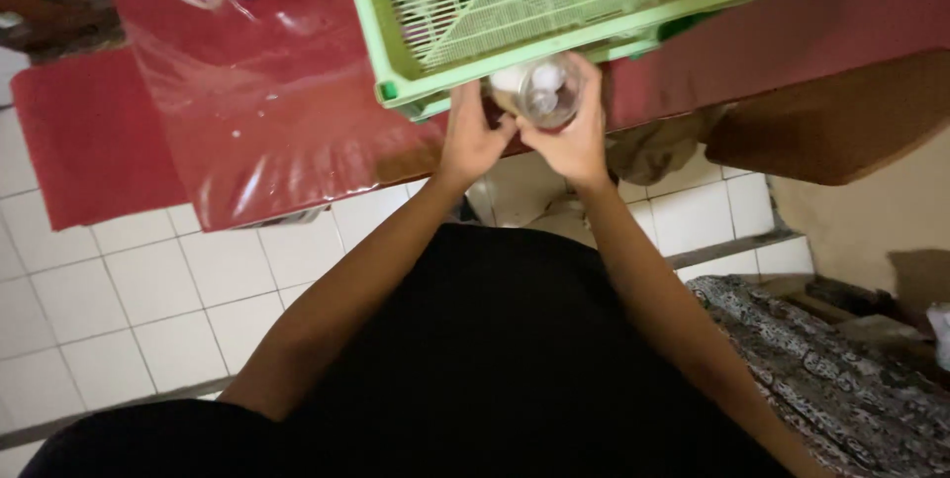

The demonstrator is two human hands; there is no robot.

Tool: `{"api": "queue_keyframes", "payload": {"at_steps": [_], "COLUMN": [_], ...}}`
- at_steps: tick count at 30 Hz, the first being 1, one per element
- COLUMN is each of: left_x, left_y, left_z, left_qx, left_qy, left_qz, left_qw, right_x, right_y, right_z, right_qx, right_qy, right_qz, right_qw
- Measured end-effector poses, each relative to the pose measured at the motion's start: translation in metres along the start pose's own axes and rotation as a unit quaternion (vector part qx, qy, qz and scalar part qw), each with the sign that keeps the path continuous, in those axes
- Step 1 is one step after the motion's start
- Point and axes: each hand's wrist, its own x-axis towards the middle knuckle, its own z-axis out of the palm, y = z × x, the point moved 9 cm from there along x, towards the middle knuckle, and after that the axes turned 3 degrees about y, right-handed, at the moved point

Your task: The person clears a green plastic dish rack of various food items and then disassembles the rack on a table.

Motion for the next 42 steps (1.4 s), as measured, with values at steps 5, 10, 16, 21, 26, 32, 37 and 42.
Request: {"api": "queue_keyframes", "payload": {"at_steps": [5,10,16,21,26,32,37,42], "left_x": [-0.001,0.002,-0.02,-0.003,0.008,0.03,0.035,0.041], "left_y": [0.001,0.027,0.056,0.102,0.11,0.141,0.152,0.116], "left_z": [0.048,0.123,0.219,0.262,0.321,0.378,0.404,0.439], "left_qx": [-0.169,-0.393,-0.3,-0.17,-0.182,-0.195,-0.201,-0.338], "left_qy": [-0.123,-0.241,-0.419,-0.455,-0.452,-0.44,-0.455,-0.43], "left_qz": [-0.107,-0.307,-0.357,-0.259,-0.221,-0.198,-0.203,-0.262], "left_qw": [0.972,0.832,0.779,0.835,0.845,0.854,0.844,0.795], "right_x": [-0.018,-0.028,-0.045,-0.057,-0.036,-0.011,-0.016,0.023], "right_y": [0.038,0.052,0.05,0.08,0.081,0.089,0.122,0.069], "right_z": [-0.055,-0.129,-0.184,-0.238,-0.283,-0.348,-0.386,-0.404], "right_qx": [0.152,0.189,0.341,0.4,0.45,0.441,0.444,0.192], "right_qy": [-0.006,0.002,0.022,0.077,0.059,0.042,0.07,0.09], "right_qz": [0.04,0.168,0.219,0.243,0.22,0.209,0.248,0.411], "right_qw": [0.988,0.968,0.914,0.88,0.863,0.872,0.858,0.886]}}
